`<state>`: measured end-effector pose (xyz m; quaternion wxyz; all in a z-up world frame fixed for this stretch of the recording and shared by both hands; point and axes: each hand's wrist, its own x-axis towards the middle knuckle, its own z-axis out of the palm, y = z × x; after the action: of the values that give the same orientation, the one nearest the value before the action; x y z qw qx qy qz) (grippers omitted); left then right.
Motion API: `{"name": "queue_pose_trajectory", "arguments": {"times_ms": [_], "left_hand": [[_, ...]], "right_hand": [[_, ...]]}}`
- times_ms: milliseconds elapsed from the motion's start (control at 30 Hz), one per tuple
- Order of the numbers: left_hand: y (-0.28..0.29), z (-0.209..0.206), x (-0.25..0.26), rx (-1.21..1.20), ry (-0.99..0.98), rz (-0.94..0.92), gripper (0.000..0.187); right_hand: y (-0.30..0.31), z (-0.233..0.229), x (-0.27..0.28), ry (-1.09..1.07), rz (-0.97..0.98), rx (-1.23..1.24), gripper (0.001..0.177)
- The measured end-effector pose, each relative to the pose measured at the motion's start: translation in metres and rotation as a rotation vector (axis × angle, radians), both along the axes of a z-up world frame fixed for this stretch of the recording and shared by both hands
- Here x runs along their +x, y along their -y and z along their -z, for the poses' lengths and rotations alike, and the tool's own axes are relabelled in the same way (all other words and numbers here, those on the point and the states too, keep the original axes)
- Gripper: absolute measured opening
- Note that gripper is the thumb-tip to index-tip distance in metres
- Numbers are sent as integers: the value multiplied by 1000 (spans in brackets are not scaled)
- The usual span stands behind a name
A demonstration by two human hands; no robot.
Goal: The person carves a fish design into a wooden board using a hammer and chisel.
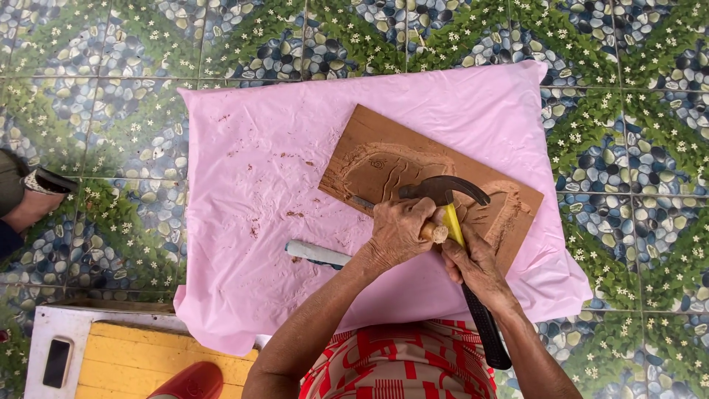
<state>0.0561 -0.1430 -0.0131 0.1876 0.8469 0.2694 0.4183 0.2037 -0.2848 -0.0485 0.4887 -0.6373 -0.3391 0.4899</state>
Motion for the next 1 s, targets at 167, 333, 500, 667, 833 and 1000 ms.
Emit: {"name": "queue_pose_trajectory", "arguments": {"times_ms": [167,333,500,667,833,1000], "left_hand": [[28,33,13,-75,46,116,44],[44,15,15,-35,11,83,28],[45,36,18,-44,-12,113,23],[46,67,21,-35,-22,107,20],[43,48,12,-45,-30,140,22],[38,28,3,-54,-37,179,24]], "right_hand": [[-3,-12,-5,-35,30,3,17],[0,-4,0,-33,58,-31,20],[3,11,0,-40,82,-6,20],[8,40,7,-45,108,-37,26],[6,33,5,-10,96,-58,34],[6,37,6,7,98,-37,33]]}}
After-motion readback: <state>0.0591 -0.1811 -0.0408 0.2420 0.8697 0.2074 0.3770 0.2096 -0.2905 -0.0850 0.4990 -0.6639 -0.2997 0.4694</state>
